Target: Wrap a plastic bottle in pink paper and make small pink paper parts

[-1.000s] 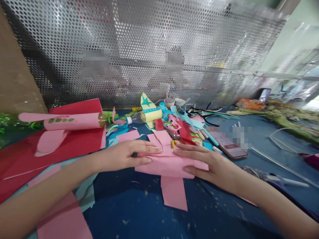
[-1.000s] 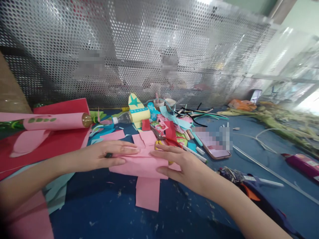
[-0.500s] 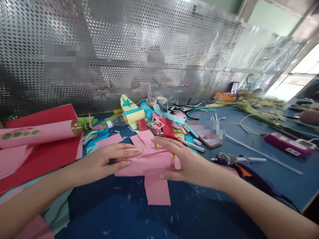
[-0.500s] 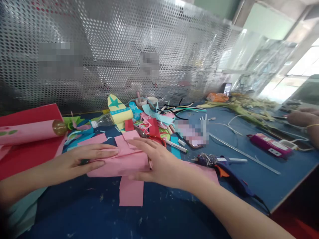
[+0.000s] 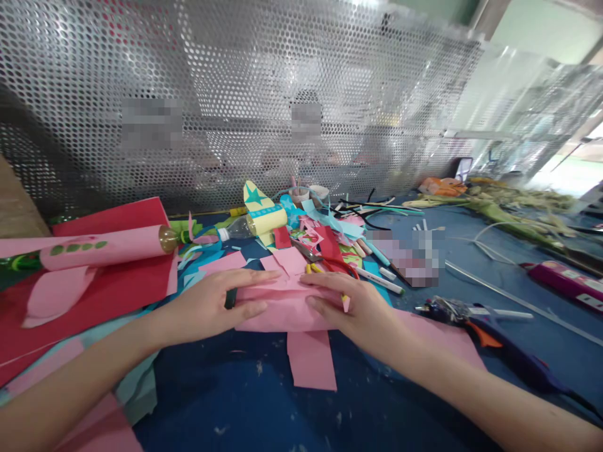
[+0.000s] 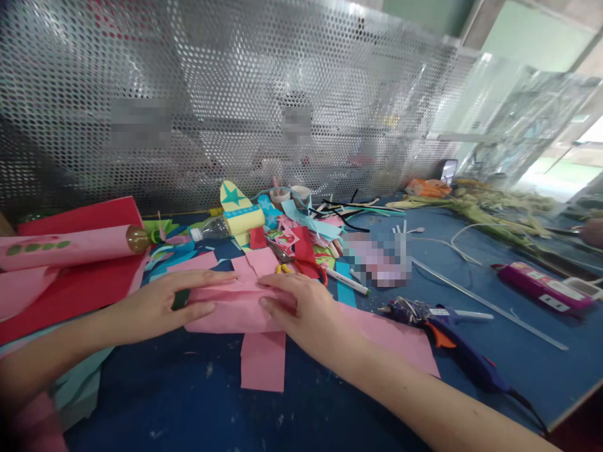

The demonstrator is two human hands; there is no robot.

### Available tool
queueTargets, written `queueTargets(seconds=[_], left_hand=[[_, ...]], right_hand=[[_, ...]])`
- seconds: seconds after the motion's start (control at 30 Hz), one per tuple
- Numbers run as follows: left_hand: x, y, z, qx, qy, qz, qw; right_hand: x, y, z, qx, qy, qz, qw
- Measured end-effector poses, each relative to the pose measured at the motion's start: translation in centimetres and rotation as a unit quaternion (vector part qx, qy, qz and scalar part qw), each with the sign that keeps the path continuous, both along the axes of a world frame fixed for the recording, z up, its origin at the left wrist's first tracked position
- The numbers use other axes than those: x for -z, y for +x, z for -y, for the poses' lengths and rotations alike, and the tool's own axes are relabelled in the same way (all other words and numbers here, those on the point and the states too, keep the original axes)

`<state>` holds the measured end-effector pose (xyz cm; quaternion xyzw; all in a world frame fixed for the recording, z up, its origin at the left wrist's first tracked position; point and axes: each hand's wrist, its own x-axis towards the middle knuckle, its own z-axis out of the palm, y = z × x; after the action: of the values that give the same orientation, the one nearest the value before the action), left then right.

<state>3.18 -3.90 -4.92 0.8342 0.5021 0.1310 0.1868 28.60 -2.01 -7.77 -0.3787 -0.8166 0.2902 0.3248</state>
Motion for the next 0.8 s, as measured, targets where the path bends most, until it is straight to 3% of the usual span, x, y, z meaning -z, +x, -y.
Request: queueTargets(seconds=[0.2,0.5,0.67,0.8], left_hand=[[0.2,0.4,0.0,-0.048,-0.013,0.014,0.999],[1.0,0.2,-0.2,-0.010,0.015,0.074,0.997],[1.6,-0.2,-0.1,0.057,0.057,0.085,0.993],[1.6,-0.2,0.0,0.069,0.065,0.071,0.993]], right_hand=[[-0.3,0.0,-0.4,0.009,-0.031,0.018,0.999],[0.3,-1.4,-0.4,0.036,0.011,-0.021,0.999],[0.6,-1.0,-0.4,-0.038,0.075,-0.036,0.996],[0.3,-0.5,-1.1,-0.107,0.110,-0.014,0.988]])
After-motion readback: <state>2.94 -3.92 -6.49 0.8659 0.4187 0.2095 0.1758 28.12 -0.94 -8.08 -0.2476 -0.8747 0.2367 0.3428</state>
